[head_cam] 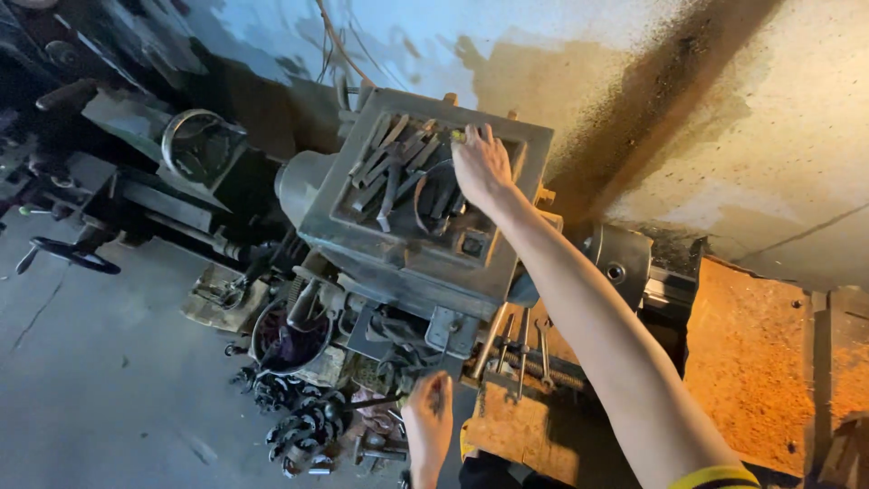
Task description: The person tightens a workpiece in a lathe chuck using a chuck key, then walks across the workshop to pick small metal parts from a bowl and carries them back. They fit the parts onto the workpiece at the lathe and re-tighten the chuck.
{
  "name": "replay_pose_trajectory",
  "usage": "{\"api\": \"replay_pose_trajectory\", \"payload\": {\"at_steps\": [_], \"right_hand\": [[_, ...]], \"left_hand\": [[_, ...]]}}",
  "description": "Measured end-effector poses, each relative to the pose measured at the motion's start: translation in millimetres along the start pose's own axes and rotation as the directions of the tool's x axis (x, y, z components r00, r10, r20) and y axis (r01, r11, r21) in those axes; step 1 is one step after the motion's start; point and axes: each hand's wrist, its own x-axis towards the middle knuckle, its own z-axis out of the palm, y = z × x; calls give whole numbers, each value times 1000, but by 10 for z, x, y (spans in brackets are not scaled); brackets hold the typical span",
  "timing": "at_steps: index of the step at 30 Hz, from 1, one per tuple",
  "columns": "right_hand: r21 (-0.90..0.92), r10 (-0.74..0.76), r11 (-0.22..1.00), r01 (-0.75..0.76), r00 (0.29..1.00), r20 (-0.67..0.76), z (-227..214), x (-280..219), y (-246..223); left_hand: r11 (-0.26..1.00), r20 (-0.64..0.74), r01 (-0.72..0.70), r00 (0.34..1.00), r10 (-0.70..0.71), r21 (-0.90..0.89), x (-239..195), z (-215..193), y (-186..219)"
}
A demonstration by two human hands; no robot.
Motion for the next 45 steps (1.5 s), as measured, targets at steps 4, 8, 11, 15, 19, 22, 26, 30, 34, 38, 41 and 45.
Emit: {"api": "replay_pose_trajectory", "payload": {"at_steps": [4,8,11,15,19,22,26,30,34,38,41,45], "right_hand": [[25,141,989,-147,975,171,-685,-131,-235],[407,189,904,-134,977,-97,-1687,-794,20],[726,500,639,-255,855,-140,-2241,-1741,554],[853,736,465,-236,638,-225,-2261,-3353,1178],[941,929,114,-318,370,12,-1759,-4566,1507],[975,921,-123,-184,346,181,-1255,-5087,1618],[945,901,-268,-186,298,314,-1074,-5058,1429],[903,909,-198,-380,273,315,-1060,-4851,1512],[869,900,46,-493,398,178,-1100,-4488,1630],[873,870,115,-475,472,142,-1098,-4188,1726],[868,856,2,-496,450,255,-1073,-4022,1838],[799,839,-55,-599,406,361,-1030,-3849,2112]], "left_hand": [[853,-209,-205,918,338,480,336,202,-185],[684,65,-189,977,204,705,788,487,-693],[671,42,-144,985,166,727,881,597,-474],[716,-31,-107,984,177,690,1077,808,-867],[697,47,-92,995,83,711,828,852,-764],[718,281,-93,949,-146,689,28,1087,41],[945,723,-324,643,252,-41,-579,2139,-191],[905,638,229,768,58,-359,-699,2971,332],[706,539,349,841,54,-616,-463,3509,329],[493,536,554,822,-193,-671,-321,3607,591],[349,559,583,810,-177,-734,-184,3826,435],[247,553,571,820,-144,-783,-56,3919,628]]}}
